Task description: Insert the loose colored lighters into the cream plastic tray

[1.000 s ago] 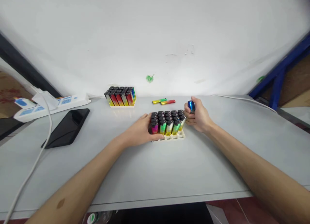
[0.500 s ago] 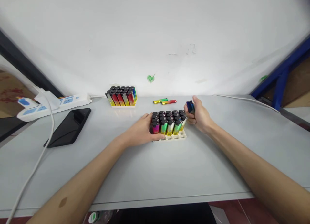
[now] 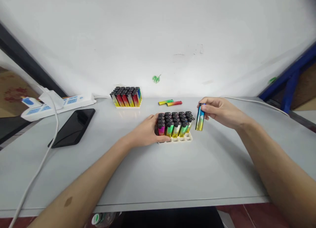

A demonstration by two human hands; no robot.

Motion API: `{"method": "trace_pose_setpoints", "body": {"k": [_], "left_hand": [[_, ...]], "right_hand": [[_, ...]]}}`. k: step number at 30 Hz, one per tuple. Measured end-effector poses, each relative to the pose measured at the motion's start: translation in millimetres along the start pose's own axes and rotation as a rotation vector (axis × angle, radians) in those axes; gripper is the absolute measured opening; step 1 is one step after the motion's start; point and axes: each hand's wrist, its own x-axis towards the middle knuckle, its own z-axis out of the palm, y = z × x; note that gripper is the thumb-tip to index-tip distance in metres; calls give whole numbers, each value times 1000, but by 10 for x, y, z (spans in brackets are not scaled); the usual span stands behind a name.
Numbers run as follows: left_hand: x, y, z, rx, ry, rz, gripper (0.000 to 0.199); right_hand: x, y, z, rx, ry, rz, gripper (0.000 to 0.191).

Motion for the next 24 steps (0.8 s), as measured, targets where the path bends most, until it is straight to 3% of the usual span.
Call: {"method": "trace_pose_setpoints", "body": {"k": [8, 24], "left_hand": [[23, -58, -16, -66, -17, 32, 85], [26, -90, -28, -185, -45, 70, 92]], "right_hand": [[-60, -145, 90, -51, -235, 112, 27], [-52, -93, 187, -124, -249, 118, 40]]}}
